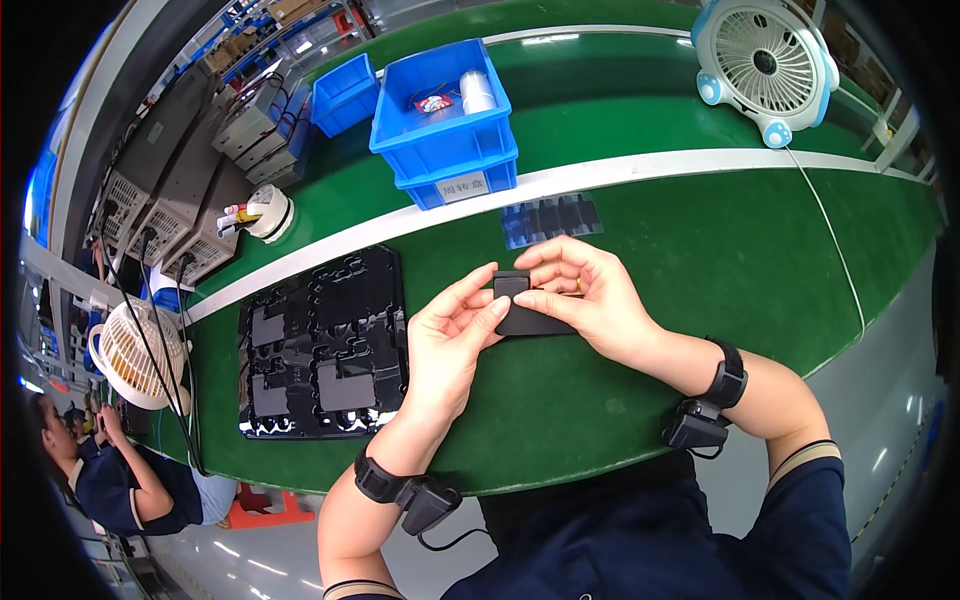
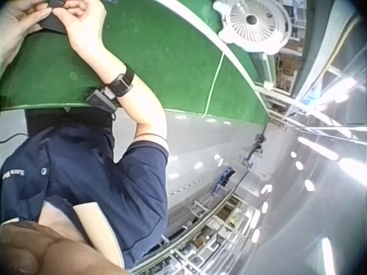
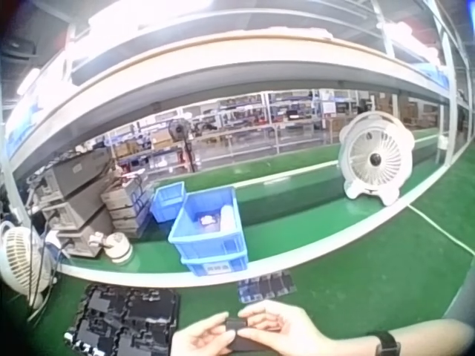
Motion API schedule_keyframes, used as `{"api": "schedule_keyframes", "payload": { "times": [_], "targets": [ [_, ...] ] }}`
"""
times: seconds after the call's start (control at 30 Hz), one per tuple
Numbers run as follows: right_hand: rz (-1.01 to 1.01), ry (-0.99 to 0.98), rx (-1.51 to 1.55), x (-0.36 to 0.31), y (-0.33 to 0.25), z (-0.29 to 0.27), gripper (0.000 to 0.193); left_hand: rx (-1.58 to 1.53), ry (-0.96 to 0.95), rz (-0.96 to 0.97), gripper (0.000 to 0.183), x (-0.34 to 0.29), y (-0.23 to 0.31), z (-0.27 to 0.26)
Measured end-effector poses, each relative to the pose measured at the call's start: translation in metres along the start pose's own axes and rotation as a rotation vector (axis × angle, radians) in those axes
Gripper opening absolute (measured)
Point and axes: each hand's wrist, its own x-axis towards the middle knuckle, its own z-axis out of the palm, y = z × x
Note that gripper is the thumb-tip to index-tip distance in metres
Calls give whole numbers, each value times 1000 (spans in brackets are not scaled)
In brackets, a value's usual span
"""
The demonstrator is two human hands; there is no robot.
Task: The recorder is assembling small electronic components, specifically attaching a small sensor or chip into a plastic housing at an assembly line workbench.
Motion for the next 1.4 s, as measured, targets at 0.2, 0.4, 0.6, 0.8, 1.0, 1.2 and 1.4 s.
{"api": "schedule_keyframes", "payload": {
  "times": [0.2, 0.4, 0.6, 0.8, 1.0, 1.2, 1.4],
  "targets": [
    [0, 23, -7, 1, 7, -1, 19, 44, 21, 1, 34, -1, -1, 2],
    [58, 41, 117, 1, 9, 0, 23, 120, -18, 81, 34, 0, 0, 1],
    [62, -10, 137, 11, 3, -9, 39, -22, 15, 11, 45, 2, 3, -1],
    [-193, 60, -600, 30, -11, -52, 30, 60, 63, -1, 49, 6, 10, -14],
    [-401, -143, -1178, 30, -9, -56, 29, 127, 70, -25, 52, 6, 13, -19],
    [-378, -161, -1328, 30, -13, -56, 25, 564, -27, -23, 62, 4, 23, -30],
    [-362, -153, -1410, 29, -18, -53, 19, 978, 75, 293, 55, 4, 30, -34]
  ]
}}
